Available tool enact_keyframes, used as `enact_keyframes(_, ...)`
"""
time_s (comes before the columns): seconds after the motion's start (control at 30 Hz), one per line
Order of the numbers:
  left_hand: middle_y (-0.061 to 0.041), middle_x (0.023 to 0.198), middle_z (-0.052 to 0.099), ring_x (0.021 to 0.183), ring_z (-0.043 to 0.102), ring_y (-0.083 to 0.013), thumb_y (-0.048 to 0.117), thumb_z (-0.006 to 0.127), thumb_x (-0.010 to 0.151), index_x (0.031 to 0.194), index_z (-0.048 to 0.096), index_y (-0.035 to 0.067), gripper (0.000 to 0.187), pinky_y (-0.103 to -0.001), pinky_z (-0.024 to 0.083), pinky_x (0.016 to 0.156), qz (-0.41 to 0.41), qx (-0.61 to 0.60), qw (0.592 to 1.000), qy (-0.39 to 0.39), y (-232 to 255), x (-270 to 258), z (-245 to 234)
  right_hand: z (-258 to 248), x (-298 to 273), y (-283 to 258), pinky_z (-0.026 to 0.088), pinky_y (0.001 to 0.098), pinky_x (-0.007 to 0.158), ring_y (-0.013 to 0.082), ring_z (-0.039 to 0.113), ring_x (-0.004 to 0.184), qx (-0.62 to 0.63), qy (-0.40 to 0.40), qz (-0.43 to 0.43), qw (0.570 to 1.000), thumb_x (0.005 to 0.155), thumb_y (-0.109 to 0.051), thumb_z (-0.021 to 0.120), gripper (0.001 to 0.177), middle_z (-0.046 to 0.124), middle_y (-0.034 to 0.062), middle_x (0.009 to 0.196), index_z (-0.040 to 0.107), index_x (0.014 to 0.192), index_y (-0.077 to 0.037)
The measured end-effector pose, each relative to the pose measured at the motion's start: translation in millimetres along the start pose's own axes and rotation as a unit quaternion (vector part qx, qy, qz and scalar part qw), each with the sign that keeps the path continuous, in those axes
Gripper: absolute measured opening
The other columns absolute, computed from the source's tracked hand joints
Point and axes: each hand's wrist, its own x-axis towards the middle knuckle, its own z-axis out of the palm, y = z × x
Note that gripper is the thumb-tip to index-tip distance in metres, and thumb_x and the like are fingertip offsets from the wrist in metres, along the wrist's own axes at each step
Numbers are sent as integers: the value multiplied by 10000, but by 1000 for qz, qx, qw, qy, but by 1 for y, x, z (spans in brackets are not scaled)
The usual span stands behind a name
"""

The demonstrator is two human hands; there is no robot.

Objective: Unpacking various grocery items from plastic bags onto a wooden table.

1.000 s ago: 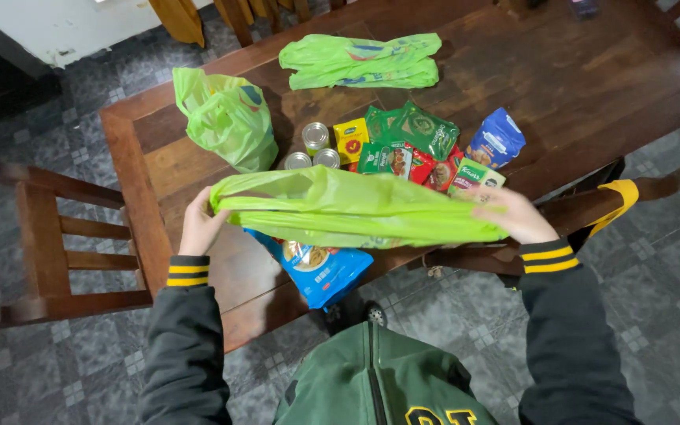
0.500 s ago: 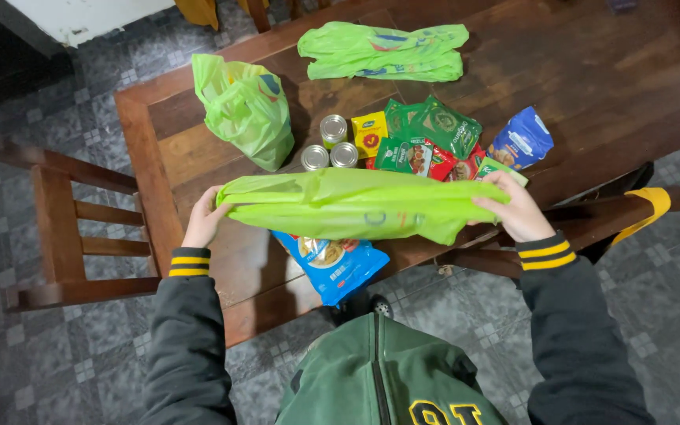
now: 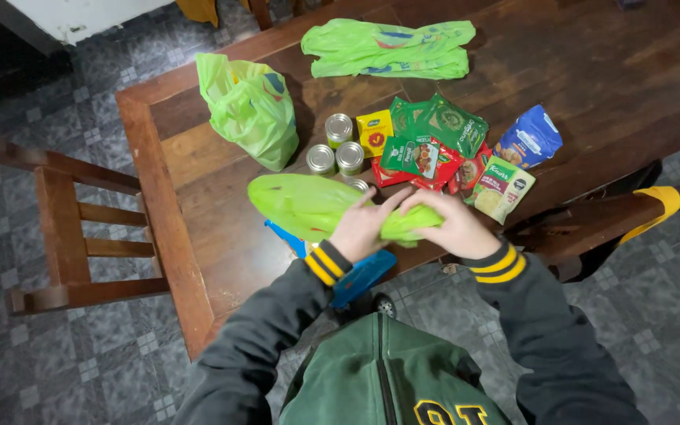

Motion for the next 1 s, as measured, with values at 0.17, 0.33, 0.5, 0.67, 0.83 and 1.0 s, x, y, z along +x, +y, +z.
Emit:
enact_keyframes(0.17,-165,1054,709,931,685,-376,159,713,806,1124,689,85,328,-488,553,792,-114,47,992,-35,-69,-26,12,-45,-26,56,473,307,1084,158,621,1187,32,78,-12,996,785,134,594,412,656,61,1170,594,1170,-13)
enact_keyframes(0.33,-189,882,706,814,684,-397,136,669,806,973,712,74,183,-510,547,708,-141,86,985,-40,-88,-50,17,-38,-36,22,473,342,1084,172,626,1221,49,153,82,984,825,18,648,436,663,49,1209,596,1252,-55)
enact_keyframes(0.5,-170,748,696,711,704,-360,129,668,795,866,675,51,105,-484,556,620,-117,134,982,-65,-55,-40,30,40,-6,-71,281,515,1129,372,502,1298,-441,227,-181,849,655,-433,778,811,632,205,1274,550,1330,-44)
enact_keyframes(0.67,-161,749,699,690,699,-361,163,671,781,849,664,47,135,-477,552,621,-81,126,988,-45,-44,-47,-6,63,3,23,454,470,1096,294,640,1080,-490,59,-142,858,766,-146,680,512,667,126,1033,595,1250,-1)
enact_keyframes(0.83,-137,724,686,701,704,-333,99,583,845,924,648,94,103,-477,567,750,-68,178,981,13,-111,-88,-13,31,4,41,523,415,790,263,674,877,-455,0,-24,890,892,-95,578,113,668,74,870,603,1002,-91)
enact_keyframes(1.0,-171,857,691,751,682,-387,88,537,902,1020,566,69,123,-495,534,628,-136,159,978,-4,-155,-123,-39,-4,-2,60,524,435,726,311,680,829,-488,64,-99,865,792,-57,613,198,673,98,862,581,987,-73)
